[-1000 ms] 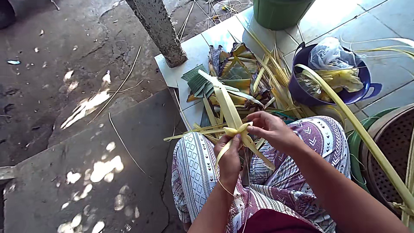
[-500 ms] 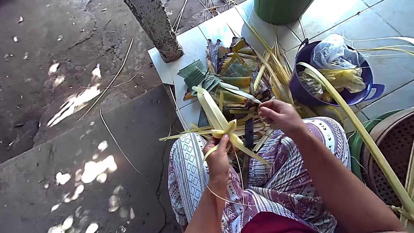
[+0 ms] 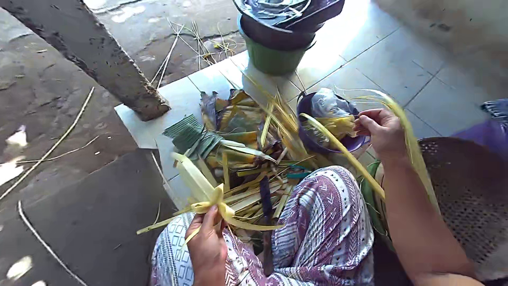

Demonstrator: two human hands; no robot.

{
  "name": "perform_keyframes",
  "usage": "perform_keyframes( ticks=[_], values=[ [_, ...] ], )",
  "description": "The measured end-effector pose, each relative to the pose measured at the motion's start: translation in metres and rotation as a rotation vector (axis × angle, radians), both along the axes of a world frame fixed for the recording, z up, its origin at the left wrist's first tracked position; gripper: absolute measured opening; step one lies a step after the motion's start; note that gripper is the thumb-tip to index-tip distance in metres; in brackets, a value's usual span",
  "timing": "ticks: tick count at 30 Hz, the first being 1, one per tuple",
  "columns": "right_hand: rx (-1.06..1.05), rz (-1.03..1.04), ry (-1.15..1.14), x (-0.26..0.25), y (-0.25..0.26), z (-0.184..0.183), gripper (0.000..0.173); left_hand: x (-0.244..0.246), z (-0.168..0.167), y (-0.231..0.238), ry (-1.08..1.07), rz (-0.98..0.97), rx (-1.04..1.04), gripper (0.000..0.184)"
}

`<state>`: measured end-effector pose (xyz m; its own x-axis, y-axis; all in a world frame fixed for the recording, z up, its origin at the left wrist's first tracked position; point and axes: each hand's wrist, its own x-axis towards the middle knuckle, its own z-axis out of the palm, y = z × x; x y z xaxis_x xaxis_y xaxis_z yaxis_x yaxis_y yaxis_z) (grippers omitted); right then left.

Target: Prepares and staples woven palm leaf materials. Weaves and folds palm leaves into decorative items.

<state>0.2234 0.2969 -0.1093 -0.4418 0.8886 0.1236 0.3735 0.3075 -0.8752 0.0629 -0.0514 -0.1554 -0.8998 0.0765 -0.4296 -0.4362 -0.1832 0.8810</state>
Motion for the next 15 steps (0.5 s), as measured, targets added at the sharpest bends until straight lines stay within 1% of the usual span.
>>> perform_keyframes(
  ticks=[1,3,5,6,8,9,10,11,13,14,15],
  values=[
    [0.005,0.07,-0.031,-0.002,-0.003,0.002,0.024,0.0,0.001,0.001,-0.006,-0.004,0.0,0.017],
    [0.012,0.311,-0.194,-0.013,-0.021,-0.006,0.023,-0.001,0.004,0.006,-0.009,-0.018,0.002,0.016],
    [0.057,0.556,-0.462,-0.033,-0.034,-0.038,0.021,0.001,0.007,0.014,0.001,-0.051,0.012,0.015],
    [0.05,0.665,-0.641,-0.044,-0.037,-0.059,0.03,0.002,0.01,0.016,0.014,-0.07,0.016,0.014],
    [0.01,0.832,-1.056,-0.068,-0.042,-0.098,0.061,0.001,0.014,0.017,0.07,-0.091,0.04,0.013],
    [-0.004,0.888,-1.222,-0.079,-0.043,-0.116,0.076,0.0,0.016,0.016,0.104,-0.096,0.058,0.013],
    [-0.006,0.937,-1.33,-0.087,-0.042,-0.129,0.081,-0.001,0.019,0.014,0.132,-0.098,0.077,0.014],
    [0.003,0.981,-1.38,-0.093,-0.041,-0.137,0.075,-0.002,0.022,0.012,0.147,-0.098,0.102,0.015],
    [-0.002,1.023,-1.386,-0.098,-0.035,-0.136,0.059,-0.004,0.027,0.007,0.167,-0.1,0.143,0.015],
    [-0.048,0.987,-1.331,-0.098,-0.029,-0.131,0.056,-0.004,0.029,0.004,0.183,-0.099,0.16,0.014],
    [-0.123,0.912,-1.212,-0.094,-0.022,-0.123,0.052,-0.005,0.031,0.002,0.198,-0.103,0.178,0.014]
  ],
)
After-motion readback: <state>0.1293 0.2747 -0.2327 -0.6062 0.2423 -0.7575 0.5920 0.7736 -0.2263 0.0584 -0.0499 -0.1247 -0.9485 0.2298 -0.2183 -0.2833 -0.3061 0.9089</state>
